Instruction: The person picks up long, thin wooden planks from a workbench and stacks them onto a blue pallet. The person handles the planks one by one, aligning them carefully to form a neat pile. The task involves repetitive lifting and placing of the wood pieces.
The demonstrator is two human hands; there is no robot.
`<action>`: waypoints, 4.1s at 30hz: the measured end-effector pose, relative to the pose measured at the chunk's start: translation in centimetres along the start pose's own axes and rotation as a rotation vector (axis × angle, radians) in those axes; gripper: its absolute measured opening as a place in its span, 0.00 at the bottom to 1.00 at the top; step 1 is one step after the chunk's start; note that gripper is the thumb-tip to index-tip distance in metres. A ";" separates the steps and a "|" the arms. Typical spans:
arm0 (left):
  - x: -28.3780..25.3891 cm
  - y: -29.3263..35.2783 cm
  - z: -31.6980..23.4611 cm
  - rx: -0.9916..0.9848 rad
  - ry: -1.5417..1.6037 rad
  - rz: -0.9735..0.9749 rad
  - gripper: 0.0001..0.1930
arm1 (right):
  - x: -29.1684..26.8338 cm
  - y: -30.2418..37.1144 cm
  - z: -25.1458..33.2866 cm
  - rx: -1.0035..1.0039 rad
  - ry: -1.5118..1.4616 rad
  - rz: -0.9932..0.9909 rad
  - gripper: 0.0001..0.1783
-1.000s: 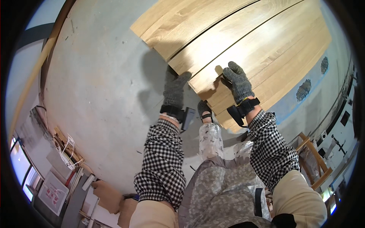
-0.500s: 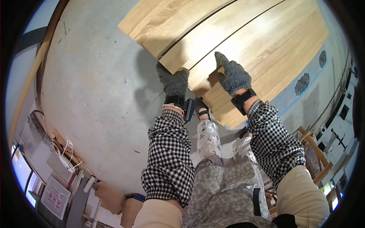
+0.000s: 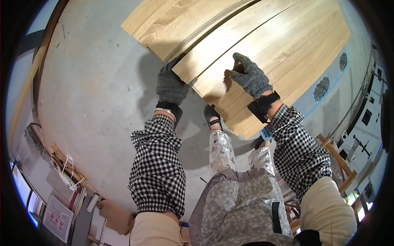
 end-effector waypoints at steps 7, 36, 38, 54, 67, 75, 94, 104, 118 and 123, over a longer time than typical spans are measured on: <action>0.0 0.2 1.1 0.033 -0.084 -0.166 0.34 | 0.6 0.1 -0.3 -0.082 -0.005 -0.022 0.32; -1.3 27.6 5.4 -0.551 0.399 0.005 0.46 | -11.7 -11.5 -18.1 -0.036 -1.261 -0.521 0.24; -0.6 28.5 5.8 -0.684 0.658 0.131 0.49 | -8.9 -9.8 -15.4 0.133 -1.439 -0.462 0.25; -0.5 38.2 5.2 -1.046 0.615 0.034 0.35 | -3.7 2.3 -11.9 0.079 -1.893 -0.280 0.13; 13.0 34.1 -5.3 -1.021 0.556 0.103 0.34 | -15.6 20.0 -18.5 0.130 -2.154 -0.300 0.37; 23.0 40.3 -11.2 -1.060 0.611 0.130 0.33 | -19.8 23.9 -36.9 0.152 -1.851 -0.434 0.32; 36.0 41.6 -7.4 -0.690 0.460 0.224 0.32 | -19.8 10.7 -47.3 0.464 -1.289 -0.331 0.28; 35.8 35.3 -10.5 -0.215 -0.189 0.400 0.17 | -19.4 7.3 -51.2 0.369 -1.208 -0.286 0.24; 39.4 40.3 -2.8 -0.926 0.736 0.092 0.39 | -19.7 7.6 -46.9 0.430 -0.814 -0.315 0.30; 26.4 39.4 -12.9 -1.117 0.421 0.142 0.47 | -17.9 17.5 -41.2 0.228 -0.013 -0.392 0.33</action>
Point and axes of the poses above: each hand's wrist, its own y-axis away from the middle knuckle, its own x-axis out of the palm, z = x × y, the point moved 7 cm from there along -y, towards the middle knuckle, and after that the axes turned 2 degrees about -y, right-handed, at the moved point
